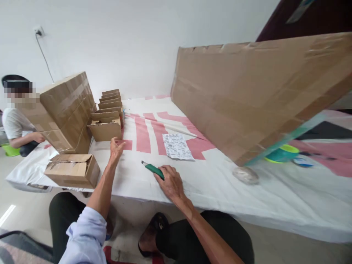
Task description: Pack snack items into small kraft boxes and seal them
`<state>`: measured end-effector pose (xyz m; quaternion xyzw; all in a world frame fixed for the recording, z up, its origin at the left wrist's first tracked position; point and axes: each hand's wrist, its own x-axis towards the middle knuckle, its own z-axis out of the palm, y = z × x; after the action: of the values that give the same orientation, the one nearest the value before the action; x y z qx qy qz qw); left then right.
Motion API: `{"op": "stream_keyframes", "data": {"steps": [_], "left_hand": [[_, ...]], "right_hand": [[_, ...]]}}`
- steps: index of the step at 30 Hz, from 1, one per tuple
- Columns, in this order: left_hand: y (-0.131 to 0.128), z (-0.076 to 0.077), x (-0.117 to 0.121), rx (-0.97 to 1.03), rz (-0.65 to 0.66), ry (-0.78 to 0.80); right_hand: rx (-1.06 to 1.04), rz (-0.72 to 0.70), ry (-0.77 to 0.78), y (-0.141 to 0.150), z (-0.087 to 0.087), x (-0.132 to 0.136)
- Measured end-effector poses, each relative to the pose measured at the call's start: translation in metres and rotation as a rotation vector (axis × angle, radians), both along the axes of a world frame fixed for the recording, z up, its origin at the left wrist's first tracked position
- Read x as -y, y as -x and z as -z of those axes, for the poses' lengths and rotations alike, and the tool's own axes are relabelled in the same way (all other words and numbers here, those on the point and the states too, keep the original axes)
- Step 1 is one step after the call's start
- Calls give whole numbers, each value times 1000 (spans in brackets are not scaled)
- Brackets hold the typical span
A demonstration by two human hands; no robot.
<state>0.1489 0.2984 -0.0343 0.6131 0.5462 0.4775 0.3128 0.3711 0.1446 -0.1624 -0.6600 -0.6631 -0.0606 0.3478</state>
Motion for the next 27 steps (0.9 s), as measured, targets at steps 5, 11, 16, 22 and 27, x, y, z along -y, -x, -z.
{"op": "stream_keyframes", "data": {"steps": [5, 11, 16, 22, 27], "left_hand": [[76, -46, 82, -217, -103, -436], [252, -98, 125, -414, -757, -206], [296, -81, 126, -176, -555, 112], [246, -38, 137, -64, -351, 48], [194, -15, 169, 10, -72, 12]], "right_hand": [[15, -32, -17, -4, 8, 1], [-4, -28, 2, -3, 9, -2], [-40, -32, 3, -3, 11, -6], [-68, -27, 6, 1, 5, -5], [-139, -5, 4, 8, -13, 6]]}}
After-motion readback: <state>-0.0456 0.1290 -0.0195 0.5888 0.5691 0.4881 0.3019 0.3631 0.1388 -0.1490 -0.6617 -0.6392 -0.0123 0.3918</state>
